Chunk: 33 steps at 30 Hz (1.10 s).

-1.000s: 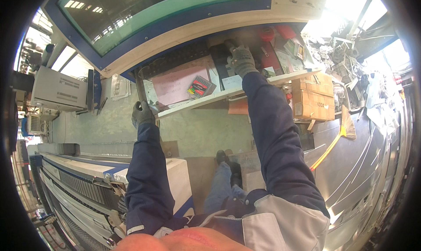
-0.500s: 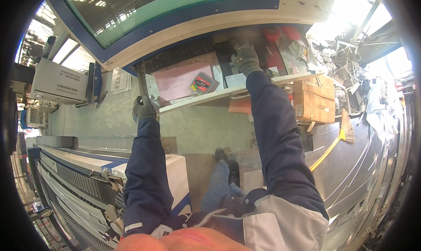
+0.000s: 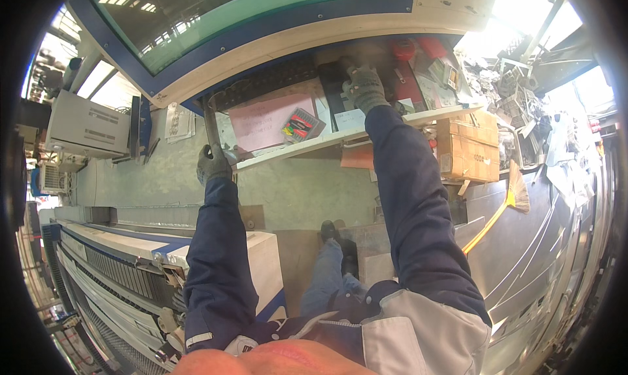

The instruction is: The person picks up and places large metal sheets onto a machine bed, then retrieves a handheld remote control from a drawer and operates it.

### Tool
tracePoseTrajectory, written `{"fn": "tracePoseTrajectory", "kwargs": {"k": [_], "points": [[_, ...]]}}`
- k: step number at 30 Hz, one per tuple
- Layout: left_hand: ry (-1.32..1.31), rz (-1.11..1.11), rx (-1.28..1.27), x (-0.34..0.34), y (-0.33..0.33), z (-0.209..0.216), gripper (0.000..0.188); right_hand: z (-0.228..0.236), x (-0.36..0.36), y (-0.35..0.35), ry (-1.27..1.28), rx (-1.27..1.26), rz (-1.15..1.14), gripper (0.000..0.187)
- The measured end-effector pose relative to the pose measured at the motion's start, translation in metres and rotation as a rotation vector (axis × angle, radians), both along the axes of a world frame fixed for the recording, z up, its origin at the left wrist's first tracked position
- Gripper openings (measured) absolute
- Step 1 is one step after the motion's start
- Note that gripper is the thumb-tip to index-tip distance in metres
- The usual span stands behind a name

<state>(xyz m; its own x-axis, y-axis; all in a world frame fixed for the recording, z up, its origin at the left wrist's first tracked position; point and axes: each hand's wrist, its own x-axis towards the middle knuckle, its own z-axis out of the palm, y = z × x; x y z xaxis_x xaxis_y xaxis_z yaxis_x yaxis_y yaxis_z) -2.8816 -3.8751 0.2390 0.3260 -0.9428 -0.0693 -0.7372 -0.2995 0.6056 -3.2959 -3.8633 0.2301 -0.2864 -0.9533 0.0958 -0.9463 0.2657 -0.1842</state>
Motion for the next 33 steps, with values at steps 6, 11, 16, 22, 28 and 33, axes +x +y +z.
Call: {"fn": "tracePoseTrajectory", "kwargs": {"k": [6,11,16,22,28,33], "points": [[-0.036,-0.011,0.047,-0.001,0.001,0.006,0.059,-0.005,-0.003,-0.003,-0.003,0.016,-0.01,0.06],[-0.059,-0.003,0.076,-0.003,0.003,0.011,0.059,-0.011,-0.005,-0.002,0.113,-0.089,0.042,0.045],[-0.051,0.013,0.066,-0.004,0.002,0.011,0.059,-0.012,-0.003,0.001,0.122,-0.141,0.054,0.048],[-0.025,0.008,0.018,-0.003,0.003,0.009,0.059,-0.004,0.001,0.003,0.113,-0.146,0.032,0.048],[0.005,0.001,0.003,0.0,0.001,0.004,0.059,0.005,0.001,0.0,-0.004,0.066,-0.016,0.065],[-0.011,-0.008,0.027,0.0,0.001,0.003,0.059,0.005,0.002,0.002,0.002,0.016,-0.004,0.066]]}}
